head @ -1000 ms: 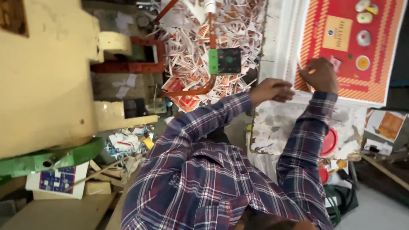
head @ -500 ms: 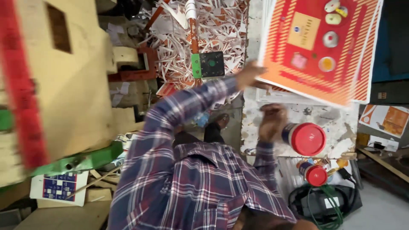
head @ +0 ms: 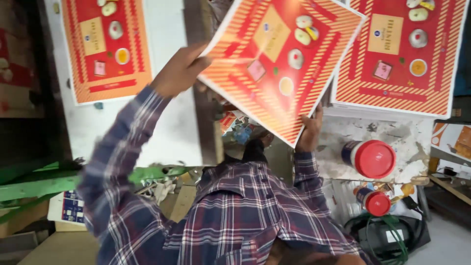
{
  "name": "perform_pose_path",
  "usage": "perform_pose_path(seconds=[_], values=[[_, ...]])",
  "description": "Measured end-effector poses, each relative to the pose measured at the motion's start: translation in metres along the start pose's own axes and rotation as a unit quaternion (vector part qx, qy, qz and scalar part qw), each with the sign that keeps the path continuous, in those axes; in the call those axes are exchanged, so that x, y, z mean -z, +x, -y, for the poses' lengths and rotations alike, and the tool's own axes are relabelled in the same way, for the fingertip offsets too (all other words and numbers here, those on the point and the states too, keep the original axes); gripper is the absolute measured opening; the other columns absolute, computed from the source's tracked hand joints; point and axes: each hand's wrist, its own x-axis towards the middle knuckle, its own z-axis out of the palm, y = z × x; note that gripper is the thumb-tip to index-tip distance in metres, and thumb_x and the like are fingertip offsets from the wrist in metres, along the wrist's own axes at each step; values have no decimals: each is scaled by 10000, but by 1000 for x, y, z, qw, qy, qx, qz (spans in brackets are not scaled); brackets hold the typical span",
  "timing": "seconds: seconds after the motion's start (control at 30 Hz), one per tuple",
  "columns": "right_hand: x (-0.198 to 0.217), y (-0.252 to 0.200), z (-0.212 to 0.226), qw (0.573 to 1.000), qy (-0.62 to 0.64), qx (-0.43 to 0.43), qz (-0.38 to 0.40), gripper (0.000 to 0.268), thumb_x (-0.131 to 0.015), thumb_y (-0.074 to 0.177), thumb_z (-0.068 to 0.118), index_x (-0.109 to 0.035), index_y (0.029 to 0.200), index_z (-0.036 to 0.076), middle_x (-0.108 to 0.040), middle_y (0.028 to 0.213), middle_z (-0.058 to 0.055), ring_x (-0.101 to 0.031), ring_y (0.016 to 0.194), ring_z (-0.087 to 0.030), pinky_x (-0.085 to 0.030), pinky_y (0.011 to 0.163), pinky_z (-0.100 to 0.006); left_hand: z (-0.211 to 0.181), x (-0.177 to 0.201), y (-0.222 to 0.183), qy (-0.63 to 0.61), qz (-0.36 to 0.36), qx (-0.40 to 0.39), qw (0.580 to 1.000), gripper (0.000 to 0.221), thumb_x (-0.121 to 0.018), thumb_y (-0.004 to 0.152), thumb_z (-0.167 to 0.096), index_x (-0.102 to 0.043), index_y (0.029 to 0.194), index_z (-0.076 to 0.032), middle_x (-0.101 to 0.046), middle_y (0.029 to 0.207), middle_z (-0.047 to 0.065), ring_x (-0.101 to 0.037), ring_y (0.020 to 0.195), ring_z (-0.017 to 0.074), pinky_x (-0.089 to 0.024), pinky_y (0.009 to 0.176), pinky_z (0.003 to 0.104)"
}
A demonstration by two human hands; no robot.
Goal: Operating a large-scale paper cutting or finishing machine to process printed box sheets.
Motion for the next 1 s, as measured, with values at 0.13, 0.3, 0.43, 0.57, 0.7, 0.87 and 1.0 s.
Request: perform_pose_path(seconds=[0.13,0.3,0.43,0.57,0.7,0.87,1.0], values=[[-42,-9,-22,982,-182,5,41,733,-596,973,136,-279,1620,0,-533,1480,-138,-557,1292,-212,-454,1126,-364,37,23,-100,-63,-99,48,992,476,-515,1097,-137,-457,1559,-36,-696,1275,107,-691,914,121,-603,634,265],[-110,-5,-44,967,-221,-30,125,736,-587,981,158,-269,1621,-14,-492,1542,-142,-516,1380,-215,-423,1184,-359,128,45,-185,-152,-189,0,970,528,-528,1094,-92,-403,1602,-22,-581,1509,109,-613,1212,146,-536,956,303],[-144,3,-83,942,-253,1,219,670,-565,1029,160,-323,1629,-13,-479,1580,-133,-497,1440,-217,-391,1247,-367,178,61,-228,-223,-255,33,940,510,-532,1104,-117,-407,1591,-31,-606,1455,85,-615,1239,124,-554,1006,296],[-171,15,-123,919,-291,-2,265,643,-535,1070,135,-294,1649,-5,-429,1649,-142,-455,1498,-230,-365,1279,-386,229,88,-251,-248,-298,31,921,533,-565,1085,-128,-425,1590,-33,-629,1446,82,-635,1234,135,-568,1021,296],[-209,48,-174,899,-285,-2,334,682,-517,1079,-12,-210,1688,7,-287,1738,-133,-314,1595,-228,-269,1331,-366,299,131,-245,-217,-369,105,898,492,-641,1032,-147,-529,1506,-80,-712,1272,72,-697,1027,125,-618,804,277],[-237,111,-280,900,-207,-58,379,730,-509,1080,-115,-144,1696,32,-280,1725,-151,-321,1581,-236,-293,1326,-349,405,189,-219,-52,-505,163,846,328,-806,962,-173,-746,1280,-117,-795,1022,94,-723,829,143,-588,662,303],[-247,128,-330,881,-291,-93,361,786,-507,1020,-113,-79,1661,41,-309,1683,-161,-425,1500,-249,-436,1207,-356,475,207,-224,234,-660,96,707,276,-904,774,-173,-779,1009,-99,-799,878,85,-732,739,235,-584,643,386]])
